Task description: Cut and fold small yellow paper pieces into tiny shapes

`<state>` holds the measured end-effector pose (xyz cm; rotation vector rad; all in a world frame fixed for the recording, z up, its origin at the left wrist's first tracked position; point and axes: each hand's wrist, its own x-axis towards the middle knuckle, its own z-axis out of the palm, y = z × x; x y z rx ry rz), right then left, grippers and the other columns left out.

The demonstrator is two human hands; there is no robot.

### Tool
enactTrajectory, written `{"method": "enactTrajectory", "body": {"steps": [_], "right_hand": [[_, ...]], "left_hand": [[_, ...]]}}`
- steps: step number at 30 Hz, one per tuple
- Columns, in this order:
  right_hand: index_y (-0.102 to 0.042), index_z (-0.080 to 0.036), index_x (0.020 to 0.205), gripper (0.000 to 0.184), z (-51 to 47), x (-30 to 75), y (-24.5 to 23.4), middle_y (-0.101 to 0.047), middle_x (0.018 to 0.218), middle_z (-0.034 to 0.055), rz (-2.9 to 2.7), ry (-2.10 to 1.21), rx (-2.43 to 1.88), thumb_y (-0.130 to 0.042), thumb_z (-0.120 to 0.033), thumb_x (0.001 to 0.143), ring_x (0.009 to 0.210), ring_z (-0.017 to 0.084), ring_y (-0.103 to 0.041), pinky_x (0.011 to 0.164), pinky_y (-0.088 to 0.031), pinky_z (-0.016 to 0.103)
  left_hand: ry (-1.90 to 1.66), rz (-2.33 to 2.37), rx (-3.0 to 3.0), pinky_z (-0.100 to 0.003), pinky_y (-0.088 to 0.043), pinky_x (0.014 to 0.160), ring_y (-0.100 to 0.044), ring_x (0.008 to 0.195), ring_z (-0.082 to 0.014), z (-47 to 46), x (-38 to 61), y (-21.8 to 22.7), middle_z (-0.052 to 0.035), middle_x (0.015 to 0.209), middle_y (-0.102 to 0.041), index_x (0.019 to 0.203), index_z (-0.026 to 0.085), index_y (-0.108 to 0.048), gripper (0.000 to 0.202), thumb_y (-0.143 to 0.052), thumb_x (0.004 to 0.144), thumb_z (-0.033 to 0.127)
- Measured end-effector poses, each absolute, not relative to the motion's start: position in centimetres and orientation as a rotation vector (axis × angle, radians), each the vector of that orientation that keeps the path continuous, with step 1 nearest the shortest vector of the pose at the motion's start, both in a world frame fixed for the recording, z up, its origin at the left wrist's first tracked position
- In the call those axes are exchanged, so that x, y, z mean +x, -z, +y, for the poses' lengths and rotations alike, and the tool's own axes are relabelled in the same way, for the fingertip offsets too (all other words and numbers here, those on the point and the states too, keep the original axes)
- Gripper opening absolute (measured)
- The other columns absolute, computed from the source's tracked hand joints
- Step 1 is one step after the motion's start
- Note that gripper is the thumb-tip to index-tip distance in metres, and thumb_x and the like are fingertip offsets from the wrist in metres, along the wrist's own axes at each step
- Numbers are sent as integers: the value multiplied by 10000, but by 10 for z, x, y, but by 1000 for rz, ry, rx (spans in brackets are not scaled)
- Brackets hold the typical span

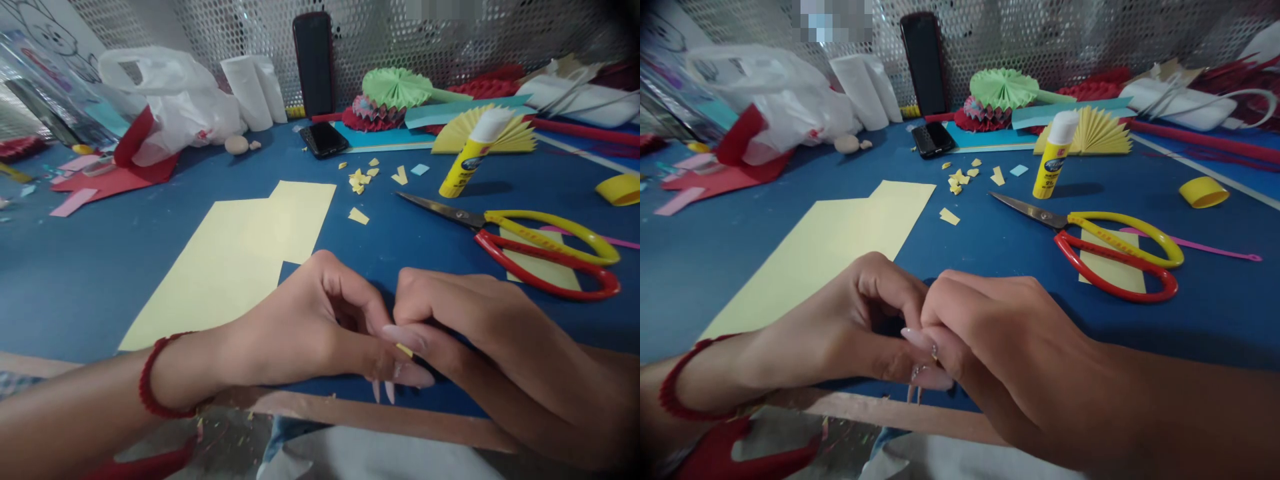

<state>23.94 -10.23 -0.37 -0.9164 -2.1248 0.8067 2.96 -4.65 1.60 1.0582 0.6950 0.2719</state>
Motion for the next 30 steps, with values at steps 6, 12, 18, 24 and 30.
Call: {"method": "enactTrajectory", "body": {"steps": [6,12,18,24,30], "right_hand": [[-551,-225,810,316,-103,239,-2,-581,697,-87,-2038,-663,-1055,-508,-270,1120,575,44,-551,554,-425,178],[-555,-246,831,303,-102,240,1,-605,709,-59,-2030,-657,-1081,-500,-307,1123,584,97,-579,550,-457,235],[-531,-258,817,298,-104,242,3,-619,696,-46,-2071,-626,-1111,-478,-277,1110,578,122,-591,532,-458,259],[-557,-257,865,252,-107,239,3,-638,738,-86,-2052,-456,-1165,-499,-226,1109,621,72,-617,570,-447,204],[-571,-260,906,247,-104,238,6,-624,733,-98,-2023,-563,-1072,-473,-261,1132,613,49,-609,571,-444,183]], "left_hand": [[-405,660,1212,-122,-590,647,-700,652,-61,-44,26,-15,5,714,-785,783,110,-823,91,-905,821,113],[-516,705,1273,-95,-525,593,-637,601,-45,-46,29,-19,26,649,-742,699,120,-801,176,-967,717,61],[-521,690,1321,-112,-527,584,-645,617,-60,-45,26,-16,29,674,-744,725,139,-781,211,-992,711,131],[-392,637,1341,-109,-550,645,-686,694,-61,-43,26,-14,6,783,-790,842,135,-804,179,-940,756,58],[-445,597,1236,-86,-583,670,-693,701,-51,-44,30,-16,14,754,-764,782,128,-802,124,-913,833,114]]}}
